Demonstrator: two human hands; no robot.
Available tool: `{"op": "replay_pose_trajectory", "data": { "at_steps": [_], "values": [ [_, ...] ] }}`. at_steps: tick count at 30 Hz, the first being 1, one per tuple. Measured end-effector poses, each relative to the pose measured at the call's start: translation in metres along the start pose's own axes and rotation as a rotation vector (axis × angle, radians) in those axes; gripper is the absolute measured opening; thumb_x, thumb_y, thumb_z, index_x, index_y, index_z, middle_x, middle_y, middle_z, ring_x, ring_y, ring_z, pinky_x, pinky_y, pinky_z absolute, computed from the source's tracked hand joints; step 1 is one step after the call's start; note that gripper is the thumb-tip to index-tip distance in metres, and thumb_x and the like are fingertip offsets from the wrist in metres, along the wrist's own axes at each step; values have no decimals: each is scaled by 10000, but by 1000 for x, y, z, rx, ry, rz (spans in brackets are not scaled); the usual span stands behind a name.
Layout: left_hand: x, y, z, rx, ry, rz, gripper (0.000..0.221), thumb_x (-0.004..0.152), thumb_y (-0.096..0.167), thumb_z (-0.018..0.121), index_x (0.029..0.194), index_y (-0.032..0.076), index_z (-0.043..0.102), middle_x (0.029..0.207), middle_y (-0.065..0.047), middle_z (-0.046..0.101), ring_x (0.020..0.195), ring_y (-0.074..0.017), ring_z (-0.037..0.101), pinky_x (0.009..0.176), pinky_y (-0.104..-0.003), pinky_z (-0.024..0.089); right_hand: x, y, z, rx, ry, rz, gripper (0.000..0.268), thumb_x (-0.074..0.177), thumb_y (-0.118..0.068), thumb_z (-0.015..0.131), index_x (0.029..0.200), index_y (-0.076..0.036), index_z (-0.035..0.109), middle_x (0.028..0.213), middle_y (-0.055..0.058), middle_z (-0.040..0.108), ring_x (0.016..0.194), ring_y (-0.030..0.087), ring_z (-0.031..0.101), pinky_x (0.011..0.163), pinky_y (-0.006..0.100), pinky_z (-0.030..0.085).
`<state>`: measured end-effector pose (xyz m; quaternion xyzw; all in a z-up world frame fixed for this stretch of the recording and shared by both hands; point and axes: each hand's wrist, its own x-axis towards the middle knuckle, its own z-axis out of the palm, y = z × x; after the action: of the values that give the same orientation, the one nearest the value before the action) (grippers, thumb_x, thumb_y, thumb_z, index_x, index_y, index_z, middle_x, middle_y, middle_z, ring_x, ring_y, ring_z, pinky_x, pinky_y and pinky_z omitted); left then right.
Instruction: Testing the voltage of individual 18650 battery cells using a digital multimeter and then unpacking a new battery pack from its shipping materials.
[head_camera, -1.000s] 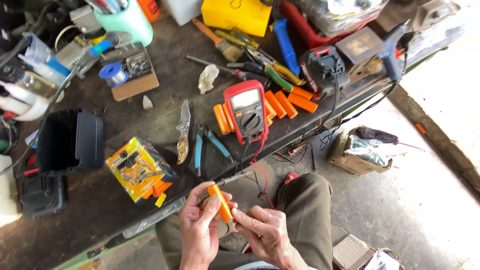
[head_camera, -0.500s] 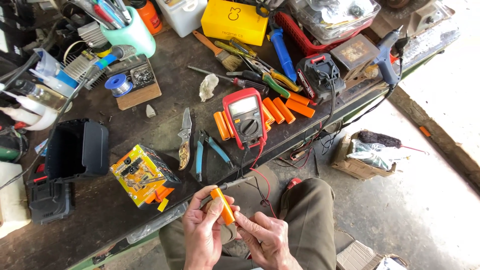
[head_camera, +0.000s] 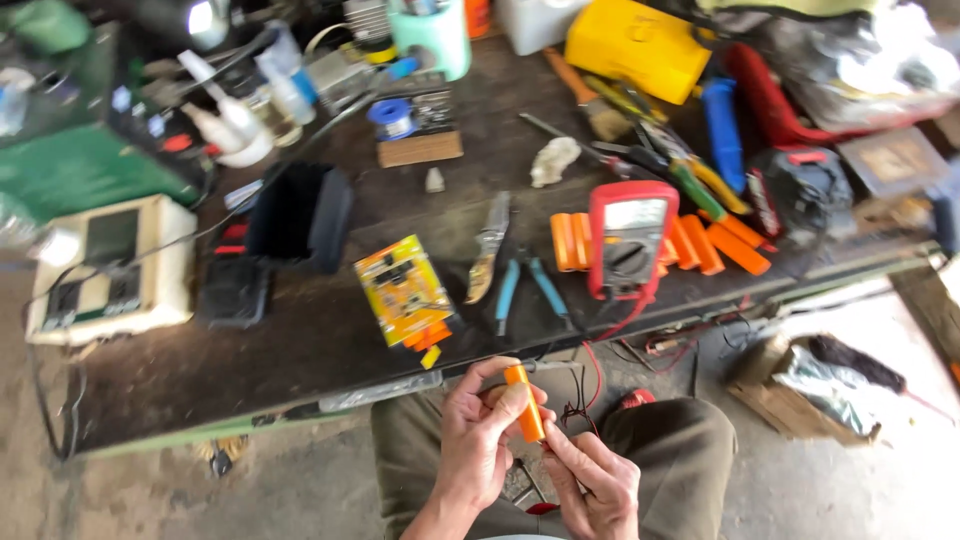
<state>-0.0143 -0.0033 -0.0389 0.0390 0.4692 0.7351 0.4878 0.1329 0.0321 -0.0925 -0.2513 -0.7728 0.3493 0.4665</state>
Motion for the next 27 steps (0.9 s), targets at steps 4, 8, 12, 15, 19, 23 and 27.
{"op": "replay_pose_trajectory", "data": {
  "at_steps": [4,8,12,15,19,23,27],
  "values": [
    [-18,20,-23,93,-81,33,251,891,32,726,1126,-13,650,828,-246,765,661,-284,740,387,-231,351,-1,-2,-2,368,-196,203,333,869,-93,765,1200,-109,785,710,3,539,540,64,405,512,210,335],
    [-51,46,-48,255,-175,34,225,888,57,740,1087,0,652,841,-229,789,699,-316,802,605,-408,663,21,-22,-1,491,-199,402,575,818,-519,781,1041,9,724,871,45,502,666,100,310,573,237,255],
    [-68,55,-62,230,-231,-50,255,878,40,769,1098,-32,662,871,-233,779,690,-307,793,566,-374,651,26,-9,26,275,-380,338,512,814,-406,713,1199,-68,731,1109,69,744,739,111,555,616,240,473],
    [-72,68,-67,197,-225,-20,310,902,54,720,1193,-37,662,946,-213,791,737,-271,781,674,-364,657,21,-10,52,336,-515,260,461,961,-514,601,1045,-81,736,787,-24,630,697,87,550,611,254,469],
    [-64,69,-91,148,-137,223,428,995,154,533,1384,-21,565,878,-151,706,736,-211,669,701,-348,547,19,-19,75,452,-556,482,181,959,-168,720,793,-98,726,640,-94,487,599,41,377,511,240,307],
    [-58,72,-96,222,64,189,443,905,104,606,1339,15,610,895,-26,607,679,-104,505,600,-249,437,46,-46,94,707,-577,449,210,930,-185,725,864,8,777,1048,177,769,838,213,722,721,332,581],
    [-49,85,-96,602,15,464,187,895,237,712,989,76,722,866,-34,654,749,-121,608,646,-258,498,47,-37,99,703,-568,533,212,852,-145,820,715,-48,690,784,19,580,765,137,512,674,305,435]
  ]
}}
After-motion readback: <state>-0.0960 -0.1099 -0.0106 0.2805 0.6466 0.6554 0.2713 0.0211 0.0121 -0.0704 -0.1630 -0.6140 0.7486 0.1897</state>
